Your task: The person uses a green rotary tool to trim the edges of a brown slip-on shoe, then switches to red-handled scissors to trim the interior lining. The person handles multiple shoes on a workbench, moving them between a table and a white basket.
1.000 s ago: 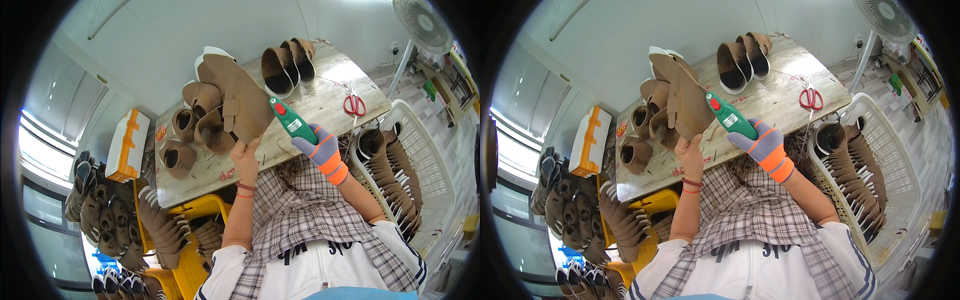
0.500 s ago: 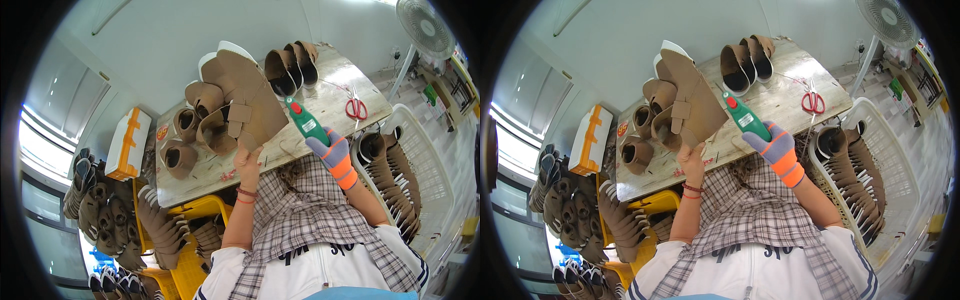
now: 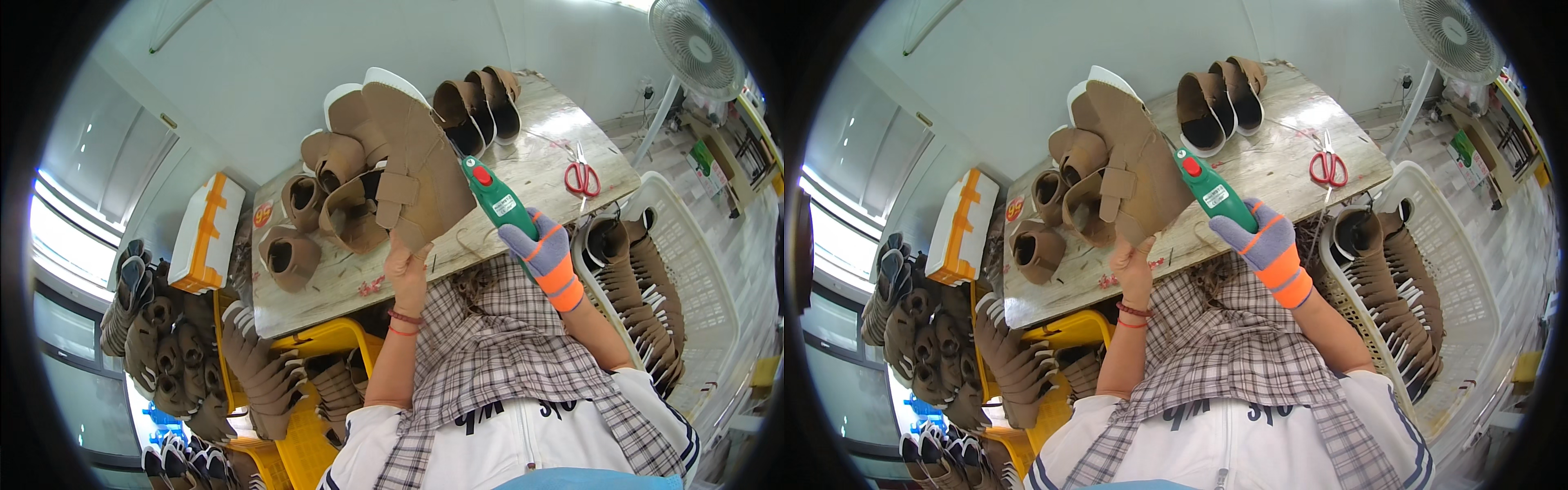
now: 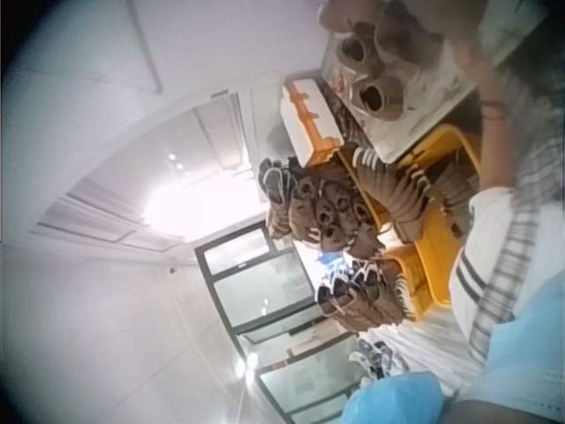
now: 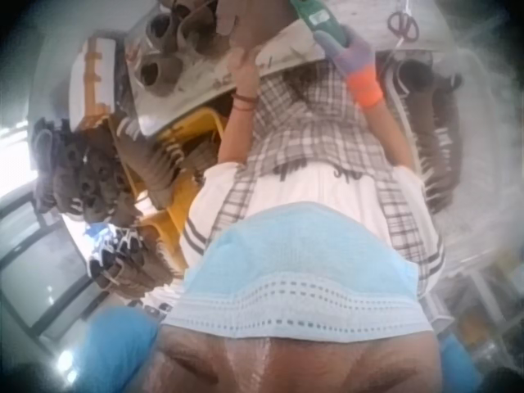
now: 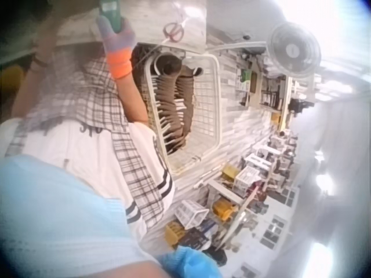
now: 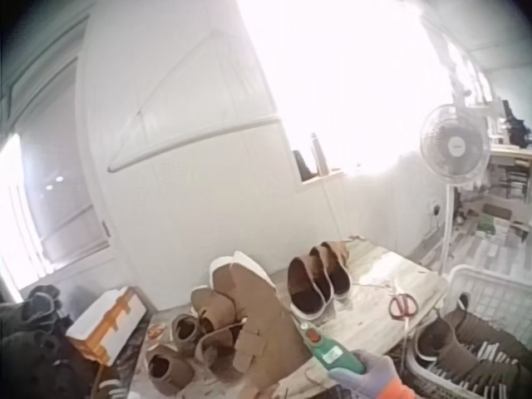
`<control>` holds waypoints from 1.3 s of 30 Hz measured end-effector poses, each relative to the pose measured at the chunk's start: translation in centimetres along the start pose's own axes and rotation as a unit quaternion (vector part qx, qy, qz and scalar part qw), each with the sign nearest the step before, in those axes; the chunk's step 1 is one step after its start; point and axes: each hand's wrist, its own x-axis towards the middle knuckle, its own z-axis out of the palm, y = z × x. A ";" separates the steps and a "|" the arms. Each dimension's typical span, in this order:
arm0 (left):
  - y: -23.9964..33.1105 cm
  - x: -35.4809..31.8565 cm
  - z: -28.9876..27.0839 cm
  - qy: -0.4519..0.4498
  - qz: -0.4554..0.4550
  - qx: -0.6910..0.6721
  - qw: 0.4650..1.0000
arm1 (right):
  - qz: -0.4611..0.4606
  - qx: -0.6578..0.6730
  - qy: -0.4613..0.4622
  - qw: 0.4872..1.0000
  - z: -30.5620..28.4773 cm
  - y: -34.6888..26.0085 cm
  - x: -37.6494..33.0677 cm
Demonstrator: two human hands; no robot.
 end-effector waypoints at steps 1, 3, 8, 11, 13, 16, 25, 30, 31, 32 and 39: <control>-0.1 0.1 -0.5 0.009 -0.006 0.003 1.000 | 0.007 -0.002 -0.009 1.000 0.0 -0.1 -0.1; 0.5 0.7 -0.3 0.010 0.021 0.006 1.000 | 0.019 -0.008 -0.007 1.000 0.1 0.2 -0.5; 0.8 0.6 -0.3 0.004 0.009 0.006 1.000 | 0.019 0.012 -0.010 1.000 0.3 -0.3 -0.7; 1.0 -0.1 0.5 -0.009 -0.006 0.001 1.000 | 0.018 0.036 -0.002 0.999 0.5 -0.7 -0.6; 0.6 -0.6 0.8 -0.021 -0.007 -0.022 1.000 | 0.015 0.046 0.003 0.999 0.5 -1.0 -0.5; -0.5 -1.3 0.0 -0.068 0.021 0.050 0.996 | 0.021 0.083 -0.006 0.996 0.6 -1.7 -0.3; 1.3 3.2 -4.3 0.134 0.013 0.159 0.978 | -0.025 0.007 0.052 0.998 -0.8 1.9 0.0; 0.8 13.1 -12.3 0.144 0.033 0.097 0.984 | -0.006 0.023 0.066 0.998 -1.8 3.1 0.1; -1.4 14.9 -14.4 0.139 0.035 -0.026 0.989 | -0.001 0.024 0.067 0.997 -1.9 3.3 0.2; -3.2 16.1 -16.7 0.182 -0.020 -0.025 0.983 | 0.001 0.017 0.067 0.998 -2.0 3.5 0.2; -4.7 16.1 -17.3 0.337 -0.284 -0.133 0.888 | 0.027 -0.008 0.110 0.994 -4.2 6.2 1.6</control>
